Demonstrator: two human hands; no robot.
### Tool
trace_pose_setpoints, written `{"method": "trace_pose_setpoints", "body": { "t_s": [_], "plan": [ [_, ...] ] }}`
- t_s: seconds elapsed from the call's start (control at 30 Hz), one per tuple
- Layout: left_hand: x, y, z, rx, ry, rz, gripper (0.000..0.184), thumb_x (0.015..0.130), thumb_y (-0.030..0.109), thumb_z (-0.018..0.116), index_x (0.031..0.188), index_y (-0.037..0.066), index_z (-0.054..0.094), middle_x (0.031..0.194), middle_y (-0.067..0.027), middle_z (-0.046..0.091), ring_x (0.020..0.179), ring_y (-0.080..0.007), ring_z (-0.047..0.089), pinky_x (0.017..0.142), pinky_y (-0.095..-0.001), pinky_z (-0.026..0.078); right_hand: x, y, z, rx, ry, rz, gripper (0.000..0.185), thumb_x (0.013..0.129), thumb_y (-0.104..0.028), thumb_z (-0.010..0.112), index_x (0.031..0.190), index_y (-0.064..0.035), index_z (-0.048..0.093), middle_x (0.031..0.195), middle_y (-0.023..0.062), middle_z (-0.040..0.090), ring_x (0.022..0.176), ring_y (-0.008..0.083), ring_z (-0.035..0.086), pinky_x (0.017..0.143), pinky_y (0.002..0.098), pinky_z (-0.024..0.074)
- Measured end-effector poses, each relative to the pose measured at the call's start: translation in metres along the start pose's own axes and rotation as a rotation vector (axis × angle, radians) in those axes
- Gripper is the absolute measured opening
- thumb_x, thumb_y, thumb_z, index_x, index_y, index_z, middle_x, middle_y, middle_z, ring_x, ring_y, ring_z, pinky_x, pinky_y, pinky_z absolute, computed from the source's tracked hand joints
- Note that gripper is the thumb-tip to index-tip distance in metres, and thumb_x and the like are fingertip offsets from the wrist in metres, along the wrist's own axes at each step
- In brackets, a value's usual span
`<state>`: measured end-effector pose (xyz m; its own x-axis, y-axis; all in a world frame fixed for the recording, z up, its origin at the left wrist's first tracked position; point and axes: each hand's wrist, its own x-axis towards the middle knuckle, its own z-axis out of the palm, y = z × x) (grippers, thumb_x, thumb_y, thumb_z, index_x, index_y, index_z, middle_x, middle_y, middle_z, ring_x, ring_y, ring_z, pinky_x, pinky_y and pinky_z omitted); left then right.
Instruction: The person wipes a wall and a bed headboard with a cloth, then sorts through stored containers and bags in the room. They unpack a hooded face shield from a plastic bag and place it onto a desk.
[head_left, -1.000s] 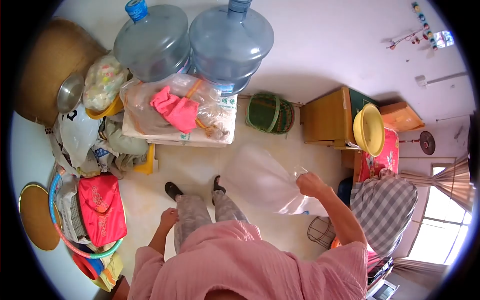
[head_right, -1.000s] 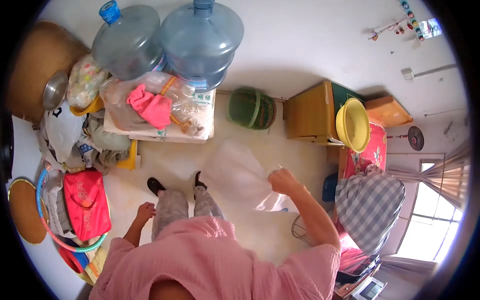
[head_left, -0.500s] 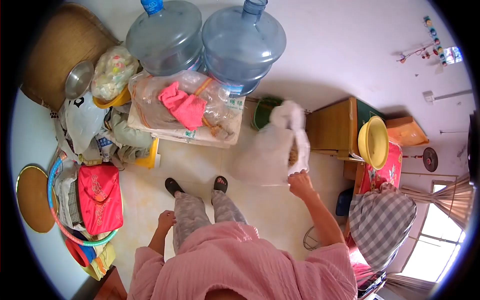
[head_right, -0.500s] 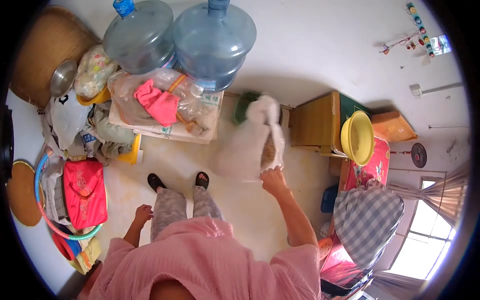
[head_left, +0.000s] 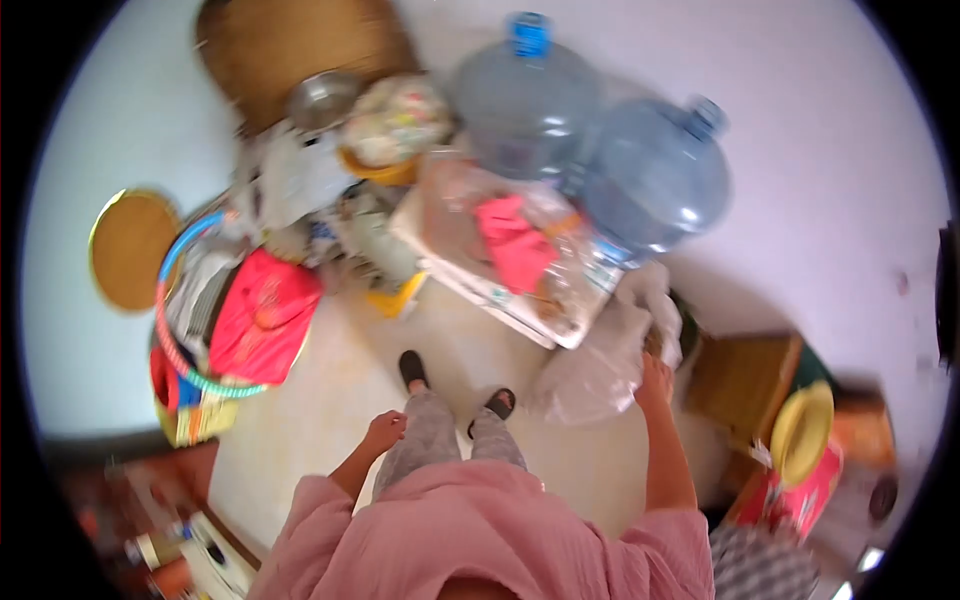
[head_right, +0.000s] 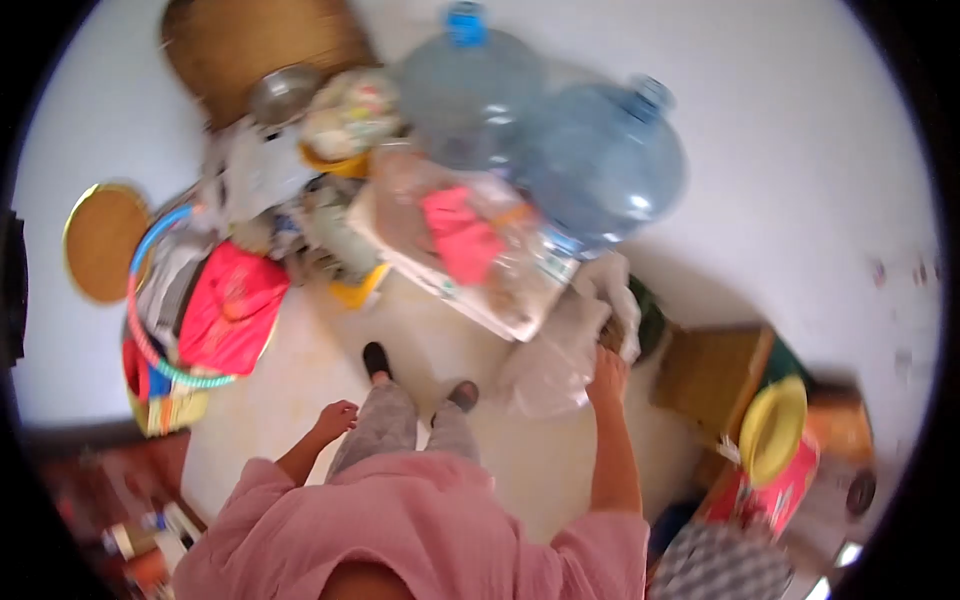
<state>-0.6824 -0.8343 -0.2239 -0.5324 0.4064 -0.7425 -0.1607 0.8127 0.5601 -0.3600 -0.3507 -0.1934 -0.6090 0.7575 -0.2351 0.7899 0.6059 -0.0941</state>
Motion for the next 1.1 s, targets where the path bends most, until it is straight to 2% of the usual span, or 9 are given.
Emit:
{"method": "trace_pose_setpoints", "body": {
  "t_s": [0.07,0.2,0.33,0.4,0.47,0.5,0.77,0.83,1.1],
  "plan": [
    [-0.005,-0.024,-0.012,0.164,0.088,0.044,0.027,0.083,0.024,0.052,0.096,0.004,0.064,0.086,-0.0151,0.066,0.076,-0.0284,0.065,0.069,-0.0374,0.051,0.002,-0.031,0.005,-0.001,0.313,-0.147,0.053,0.072,-0.003,0.056,0.124,-0.0075,0.048,0.118,0.0121,0.051,0.114,0.0306,0.045,0.1,0.044,0.0311],
    [-0.011,-0.064,-0.029,0.216,0.196,-0.031,0.03,0.084,0.029,0.047,0.091,0.006,0.065,0.094,-0.0166,0.065,0.092,-0.0365,0.06,0.081,-0.0424,0.048,0.0,-0.104,-0.002,0.135,0.123,-0.355,0.045,0.077,-0.013,0.059,0.12,-0.0066,0.051,0.111,0.0154,0.057,0.103,0.0308,0.054,0.09,0.0441,0.0375],
    [-0.011,-0.092,-0.04,0.27,0.153,-0.045,0.033,0.085,0.032,0.043,0.089,0.009,0.066,0.098,-0.016,0.065,0.093,-0.0347,0.06,0.083,-0.0427,0.047,0.009,-0.165,0.036,0.297,-0.059,-0.585,0.014,0.083,-0.021,0.055,0.077,-0.0087,0.056,0.056,0.0139,0.057,0.053,0.0382,0.057,0.056,0.0484,0.0456],
    [-0.006,-0.1,-0.046,0.15,-0.023,-0.143,0.032,0.083,0.035,0.047,0.088,0.012,0.067,0.097,-0.0118,0.066,0.093,-0.0318,0.06,0.083,-0.0408,0.047,0.009,-0.21,0.025,0.232,-0.126,-0.623,0.017,0.083,-0.021,0.053,0.074,-0.0077,0.055,0.063,0.0156,0.058,0.06,0.038,0.058,0.06,0.0479,0.0462],
    [0.032,-0.161,-0.035,0.509,-0.025,0.229,0.034,0.081,0.038,0.049,0.09,0.011,0.067,0.101,-0.0137,0.065,0.098,-0.0309,0.059,0.084,-0.0406,0.047,0.015,-0.254,0.014,0.233,-0.146,-0.658,0.019,0.084,-0.021,0.051,0.073,-0.0068,0.055,0.067,0.0166,0.059,0.067,0.0375,0.059,0.063,0.0473,0.0466],
    [0.011,-0.114,-0.053,0.591,-0.114,0.187,0.036,0.081,0.038,0.048,0.095,0.01,0.067,0.103,-0.0157,0.064,0.098,-0.0325,0.059,0.085,-0.0409,0.047,0.018,-0.274,0.01,0.267,-0.135,-0.679,0.019,0.084,-0.022,0.051,0.074,-0.0065,0.055,0.069,0.0167,0.059,0.069,0.037,0.06,0.064,0.0469,0.0468],
    [0.029,-0.117,-0.151,-0.256,0.215,-0.048,0.033,0.085,0.029,0.049,0.096,0.002,0.064,0.088,-0.0163,0.066,0.077,-0.0285,0.065,0.069,-0.0381,0.053,0.051,-0.439,-0.016,-0.024,-0.657,-0.724,0.033,0.084,-0.011,0.042,0.115,-0.0119,0.053,0.113,0.0139,0.056,0.101,0.0328,0.057,0.081,0.0435,0.0467],
    [0.032,-0.136,-0.173,-0.575,0.299,-0.137,0.027,0.086,0.021,0.05,0.094,-0.002,0.061,0.075,-0.0142,0.063,0.058,-0.0214,0.064,0.053,-0.0323,0.053,0.063,-0.473,-0.001,-0.047,-0.674,-0.888,0.032,0.084,-0.01,0.042,0.114,-0.0115,0.054,0.112,0.0133,0.057,0.101,0.0333,0.057,0.082,0.044,0.0461],
    [0.043,-0.176,-0.258,-0.781,0.352,-0.142,0.025,0.089,0.014,0.043,0.078,-0.004,0.056,0.066,-0.0144,0.061,0.052,-0.0204,0.061,0.044,-0.0316,0.049,0.09,-0.632,0.005,0.033,-0.751,-1.066,0.032,0.083,-0.013,0.047,0.115,-0.0101,0.05,0.11,0.0162,0.055,0.099,0.0359,0.056,0.081,0.0452,0.0454]
  ]
}}
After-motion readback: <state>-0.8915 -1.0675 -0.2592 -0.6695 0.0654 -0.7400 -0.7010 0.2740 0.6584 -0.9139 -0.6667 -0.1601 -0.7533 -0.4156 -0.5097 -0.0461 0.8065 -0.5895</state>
